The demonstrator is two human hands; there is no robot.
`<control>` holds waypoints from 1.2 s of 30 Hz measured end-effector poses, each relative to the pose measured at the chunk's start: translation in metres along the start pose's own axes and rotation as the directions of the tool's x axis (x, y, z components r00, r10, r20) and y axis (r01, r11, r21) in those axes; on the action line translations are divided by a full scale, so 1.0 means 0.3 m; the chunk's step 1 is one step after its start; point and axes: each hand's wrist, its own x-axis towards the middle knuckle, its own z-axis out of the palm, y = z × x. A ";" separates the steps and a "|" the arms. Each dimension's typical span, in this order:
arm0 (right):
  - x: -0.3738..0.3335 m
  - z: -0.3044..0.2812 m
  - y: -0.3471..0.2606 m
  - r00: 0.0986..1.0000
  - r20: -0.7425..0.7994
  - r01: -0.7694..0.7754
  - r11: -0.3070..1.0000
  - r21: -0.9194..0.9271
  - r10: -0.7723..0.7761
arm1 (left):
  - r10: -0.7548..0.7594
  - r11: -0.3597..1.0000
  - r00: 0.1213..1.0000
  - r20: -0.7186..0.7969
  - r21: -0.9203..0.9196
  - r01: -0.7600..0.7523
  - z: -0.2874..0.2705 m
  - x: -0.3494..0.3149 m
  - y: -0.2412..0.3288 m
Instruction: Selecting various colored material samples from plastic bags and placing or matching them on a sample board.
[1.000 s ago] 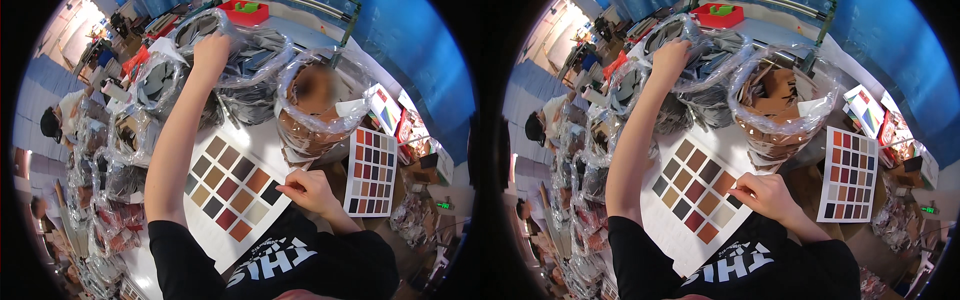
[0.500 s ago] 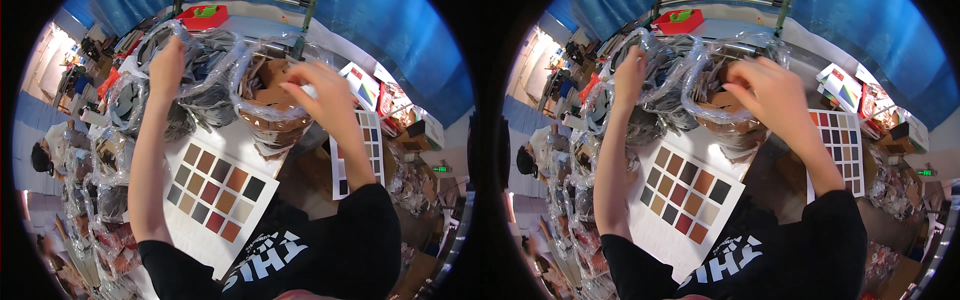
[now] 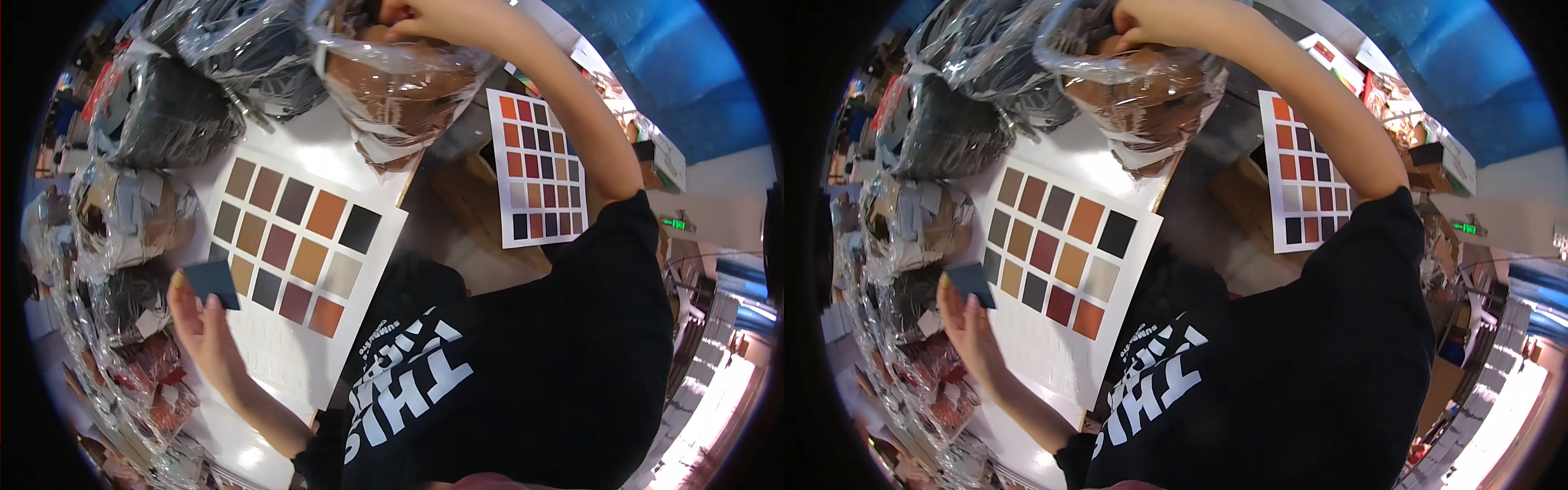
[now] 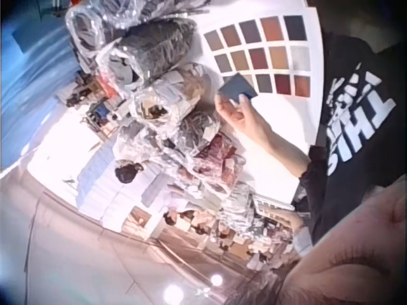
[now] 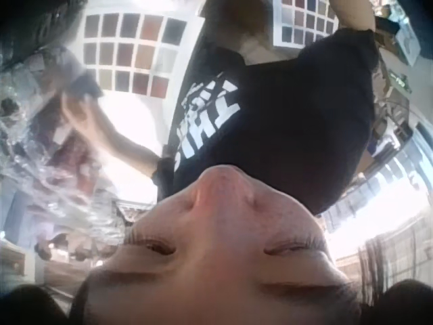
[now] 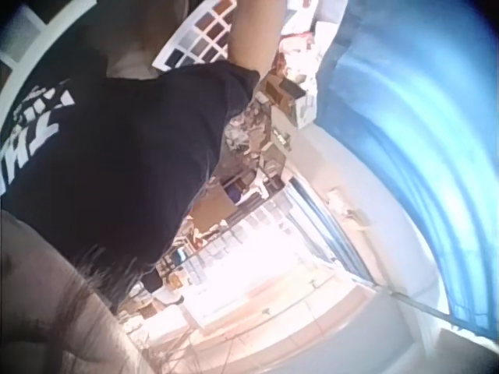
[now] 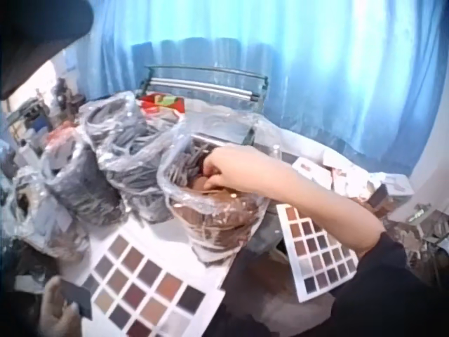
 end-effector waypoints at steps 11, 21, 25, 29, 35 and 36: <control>0.016 0.010 0.042 0.979 0.174 -0.105 0.994 -0.018 0.107 | -0.284 0.946 0.893 -0.348 -0.254 0.201 -0.184 -0.461 -0.280; 0.027 0.009 0.016 0.938 0.091 -0.335 0.942 -0.013 0.334 | -0.344 0.913 0.856 -0.386 -0.351 0.209 -0.121 -0.507 -0.308; 0.027 -0.024 0.001 0.942 0.056 -0.333 0.943 0.018 0.331 | -0.290 0.935 0.860 -0.420 -0.316 0.161 -0.144 -0.526 -0.307; -0.027 -0.067 -0.171 0.861 -0.473 -0.344 0.899 -0.271 0.187 | -0.271 0.961 0.851 -0.450 -0.179 0.212 -0.191 -0.560 -0.334; -0.007 0.023 -0.592 0.919 -0.393 0.134 0.926 0.352 0.017 | -0.229 0.973 0.832 -0.506 -0.157 0.172 -0.248 -0.549 -0.342; -0.004 0.081 -0.651 0.923 -0.355 0.249 0.931 0.267 -0.145 | -0.250 0.968 0.814 -0.524 -0.125 0.217 -0.253 -0.536 -0.354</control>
